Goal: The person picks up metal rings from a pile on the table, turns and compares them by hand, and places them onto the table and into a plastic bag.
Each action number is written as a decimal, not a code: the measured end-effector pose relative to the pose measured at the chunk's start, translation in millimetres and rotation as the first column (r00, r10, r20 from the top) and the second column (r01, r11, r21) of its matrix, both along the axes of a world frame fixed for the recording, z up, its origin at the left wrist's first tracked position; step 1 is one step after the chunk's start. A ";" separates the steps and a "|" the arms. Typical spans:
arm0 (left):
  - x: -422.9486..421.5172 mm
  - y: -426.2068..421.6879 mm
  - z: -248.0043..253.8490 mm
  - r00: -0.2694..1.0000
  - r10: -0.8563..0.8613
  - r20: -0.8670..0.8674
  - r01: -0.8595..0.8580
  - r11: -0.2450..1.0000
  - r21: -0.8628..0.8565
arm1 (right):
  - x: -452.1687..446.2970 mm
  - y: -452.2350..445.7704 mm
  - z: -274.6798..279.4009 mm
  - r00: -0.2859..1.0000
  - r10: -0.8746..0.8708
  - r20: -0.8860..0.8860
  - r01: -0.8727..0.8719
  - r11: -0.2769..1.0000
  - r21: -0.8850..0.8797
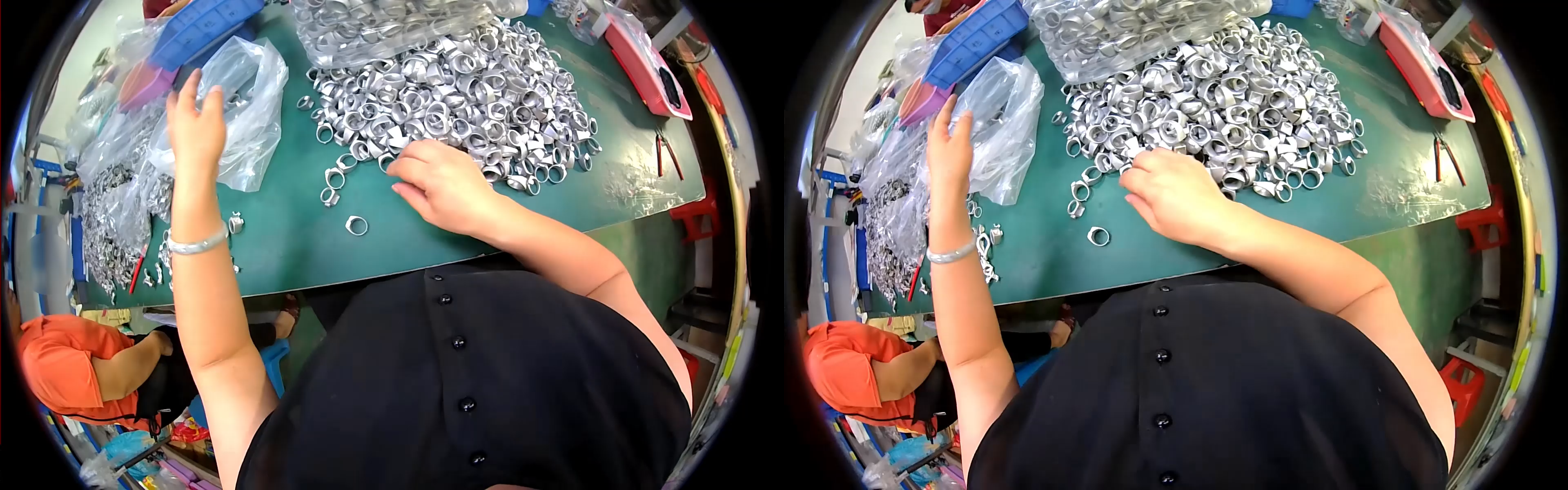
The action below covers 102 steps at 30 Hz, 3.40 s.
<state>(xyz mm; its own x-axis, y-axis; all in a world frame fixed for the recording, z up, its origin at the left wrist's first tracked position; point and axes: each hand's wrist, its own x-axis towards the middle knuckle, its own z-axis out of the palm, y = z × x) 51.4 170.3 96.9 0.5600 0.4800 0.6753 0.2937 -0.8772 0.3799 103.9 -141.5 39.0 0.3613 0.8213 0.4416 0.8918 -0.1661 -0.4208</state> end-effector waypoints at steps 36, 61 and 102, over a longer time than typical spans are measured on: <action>-66.6 -165.1 -62.7 0.761 -0.560 0.328 0.499 0.181 -0.847 | -13.3 1.5 -10.3 0.259 0.340 -0.904 -0.015 0.937 0.348; -62.6 -188.8 -45.1 0.854 -0.485 0.190 0.394 0.364 -0.844 | 3.4 -15.5 -12.5 -0.476 0.401 -0.783 0.088 0.907 0.411; -72.4 -101.3 -62.4 0.645 -0.683 -0.342 0.443 0.699 -0.561 | 0.9 68.1 -6.7 0.988 0.089 0.129 -0.047 0.953 -0.299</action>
